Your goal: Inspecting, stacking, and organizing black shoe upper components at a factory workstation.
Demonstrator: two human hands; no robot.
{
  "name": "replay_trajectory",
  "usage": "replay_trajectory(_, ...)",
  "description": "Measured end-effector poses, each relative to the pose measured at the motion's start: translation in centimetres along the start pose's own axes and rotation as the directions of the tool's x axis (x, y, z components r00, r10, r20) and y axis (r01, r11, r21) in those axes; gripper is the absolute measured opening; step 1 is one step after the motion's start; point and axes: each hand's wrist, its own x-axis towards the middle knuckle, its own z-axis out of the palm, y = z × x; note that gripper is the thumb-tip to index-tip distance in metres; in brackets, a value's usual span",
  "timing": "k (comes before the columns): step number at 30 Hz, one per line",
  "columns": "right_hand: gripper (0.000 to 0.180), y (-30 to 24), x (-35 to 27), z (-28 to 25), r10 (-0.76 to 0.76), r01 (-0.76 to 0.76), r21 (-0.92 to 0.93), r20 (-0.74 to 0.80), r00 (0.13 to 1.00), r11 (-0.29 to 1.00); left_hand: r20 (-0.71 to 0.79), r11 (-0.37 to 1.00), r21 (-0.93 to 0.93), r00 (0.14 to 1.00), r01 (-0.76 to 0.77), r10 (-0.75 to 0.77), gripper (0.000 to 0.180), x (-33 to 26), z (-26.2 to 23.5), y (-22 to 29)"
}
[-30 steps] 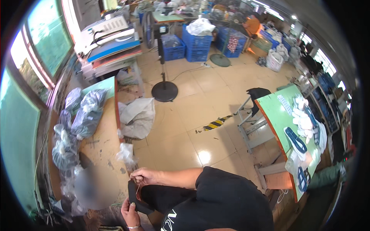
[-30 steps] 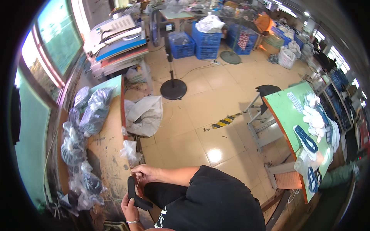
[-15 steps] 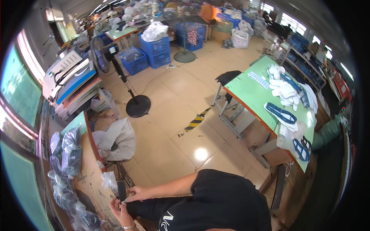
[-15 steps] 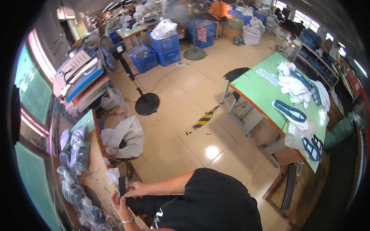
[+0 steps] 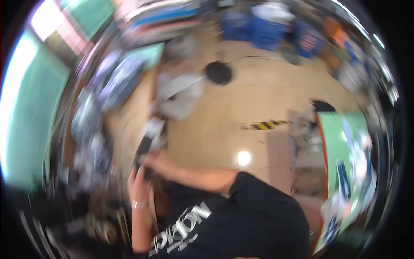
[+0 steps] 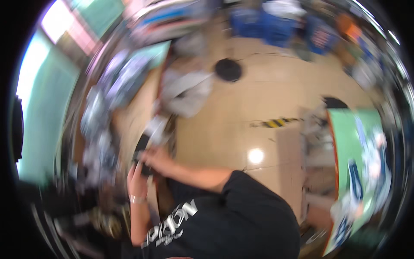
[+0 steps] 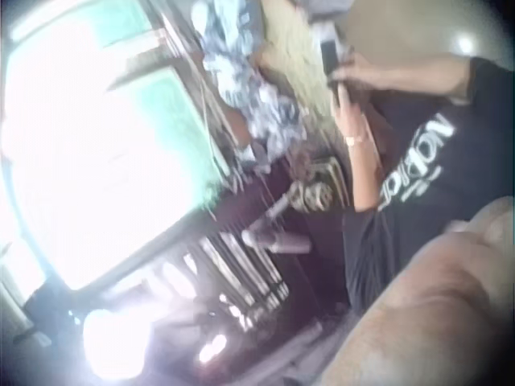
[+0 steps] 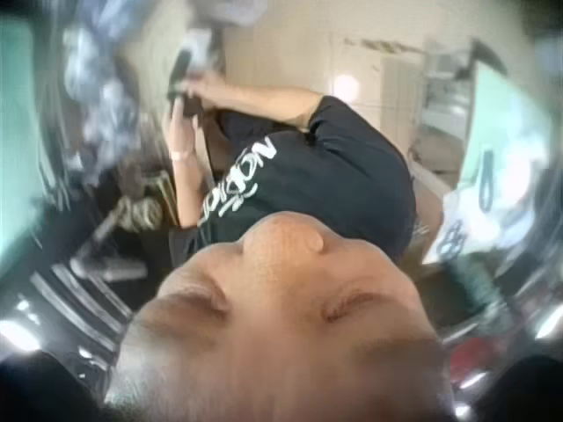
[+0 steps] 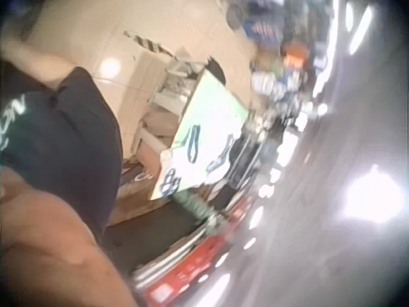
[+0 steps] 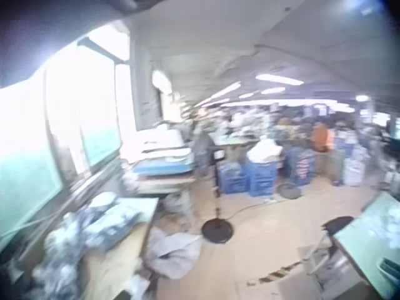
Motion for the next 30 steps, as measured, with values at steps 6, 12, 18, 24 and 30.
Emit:
replay_trajectory(6, 0.019, 1.3, 0.6, 1.4, 0.228, -0.228, -0.027, 0.246, 0.942, 0.973, -0.245, 0.892, 0.226, 0.864, -0.39, 0.44, 0.032, -0.6, -3.6, -2.4)
replay_trajectory(12, 0.024, 2.4, -0.9, 4.5, 0.405, -0.126, -0.462, 0.575, 0.711, 0.878, -0.2, 0.436, 0.878, 0.677, -0.197, 0.709, 0.028, -5.1, -10.1, -1.7)
replay_trajectory(18, 0.039, 2.6, -1.1, 10.5, 0.46, -0.112, -0.468, 0.747, 0.48, 0.876, -0.076, 0.098, 0.995, 0.801, 0.022, 0.594, 0.039, -7.7, -13.4, -3.8)
replay_trajectory(24, 0.041, 3.7, -2.0, 9.6, 0.737, 0.035, -0.76, 0.639, 0.22, 0.648, -0.384, 0.58, 0.807, 0.649, -0.109, 0.657, 0.036, -9.4, -15.6, -3.0)
replay_trajectory(30, 0.054, -0.5, -8.3, 11.2, 0.213, 0.206, -0.229, 0.972, 0.098, 0.951, -0.507, 0.827, 0.451, 0.665, -0.337, 0.548, 0.032, -7.6, -17.2, -6.0)
